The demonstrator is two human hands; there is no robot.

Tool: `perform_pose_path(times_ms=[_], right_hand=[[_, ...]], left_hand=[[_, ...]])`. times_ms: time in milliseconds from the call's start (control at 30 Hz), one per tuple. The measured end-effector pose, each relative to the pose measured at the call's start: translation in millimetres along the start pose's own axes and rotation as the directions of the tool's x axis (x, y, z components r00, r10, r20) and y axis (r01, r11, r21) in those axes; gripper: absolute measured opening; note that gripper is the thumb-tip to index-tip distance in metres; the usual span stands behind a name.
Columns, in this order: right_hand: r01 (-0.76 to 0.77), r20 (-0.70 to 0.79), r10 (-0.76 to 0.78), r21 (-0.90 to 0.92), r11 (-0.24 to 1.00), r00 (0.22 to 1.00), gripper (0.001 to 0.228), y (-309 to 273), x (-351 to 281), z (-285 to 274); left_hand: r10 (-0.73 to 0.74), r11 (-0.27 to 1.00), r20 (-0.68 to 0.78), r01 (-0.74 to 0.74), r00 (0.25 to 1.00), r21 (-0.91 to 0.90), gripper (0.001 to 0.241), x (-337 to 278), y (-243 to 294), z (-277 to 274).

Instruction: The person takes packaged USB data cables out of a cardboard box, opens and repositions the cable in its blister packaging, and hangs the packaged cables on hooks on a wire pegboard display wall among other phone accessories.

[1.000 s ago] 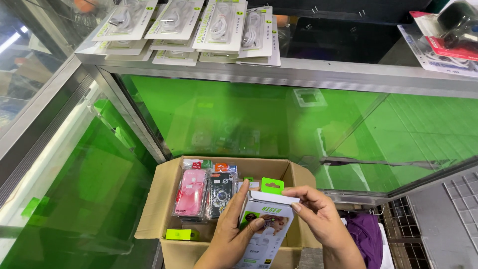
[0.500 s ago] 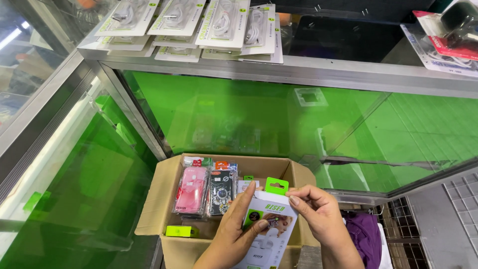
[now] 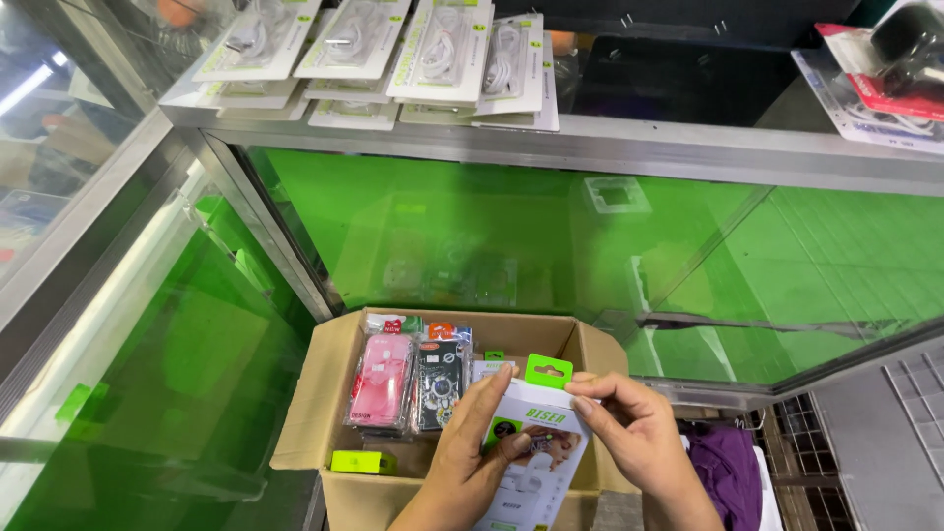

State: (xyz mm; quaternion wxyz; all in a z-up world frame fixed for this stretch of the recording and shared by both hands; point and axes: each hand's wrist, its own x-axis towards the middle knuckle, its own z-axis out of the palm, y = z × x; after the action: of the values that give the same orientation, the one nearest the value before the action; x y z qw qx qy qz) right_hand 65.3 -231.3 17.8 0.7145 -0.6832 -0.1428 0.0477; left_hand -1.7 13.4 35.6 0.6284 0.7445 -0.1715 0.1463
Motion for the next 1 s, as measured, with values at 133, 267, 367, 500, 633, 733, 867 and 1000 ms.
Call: perform_pose_path(times_ms=[133, 267, 367, 500, 633, 733, 867, 1000], right_hand=[[0.070, 0.153, -0.068, -0.006, 0.998, 0.986, 0.027, -29, 1, 17], [0.005, 0.102, -0.006, 0.004, 1.000, 0.995, 0.035, -8, 2, 21], [0.010, 0.050, -0.007, -0.060, 0.998, 0.999, 0.029, 2, 2, 20], [0.040, 0.105, -0.034, -0.054, 0.998, 0.994, 0.021, -10, 6, 28], [0.032, -0.009, -0.034, -0.165, 0.986, 0.999, 0.024, -25, 5, 60], [0.357, 0.010, -0.424, -0.560, 0.748, 0.905, 0.044, -34, 2, 84], [0.344, 0.156, -0.307, -0.504, 0.793, 0.939, 0.074, -24, -2, 90], [0.192, 0.119, -0.166, -0.264, 0.945, 0.979, 0.089, 4, 3, 74]], left_hand=[[-0.107, 0.987, -0.074, 0.097, 0.991, -0.127, 0.061, 5, -3, -1], [-0.086, 0.990, -0.125, 0.071, 0.988, -0.122, 0.051, 3, -13, -1], [-0.181, 0.964, -0.095, 0.158, 0.979, -0.214, 0.044, -2, -21, 0], [-0.233, 0.933, -0.056, 0.207, 0.971, -0.294, 0.037, 0, -16, -2], [0.020, 1.000, -0.229, -0.024, 0.973, -0.015, 0.044, 5, -10, 3], [0.164, 0.970, -0.397, -0.073, 0.903, 0.234, 0.047, 13, 0, 5], [0.214, 0.929, -0.343, -0.082, 0.915, 0.360, 0.059, 7, -5, 16], [0.390, 0.887, -0.187, -0.313, 0.902, 0.341, 0.085, -4, -12, 34]])
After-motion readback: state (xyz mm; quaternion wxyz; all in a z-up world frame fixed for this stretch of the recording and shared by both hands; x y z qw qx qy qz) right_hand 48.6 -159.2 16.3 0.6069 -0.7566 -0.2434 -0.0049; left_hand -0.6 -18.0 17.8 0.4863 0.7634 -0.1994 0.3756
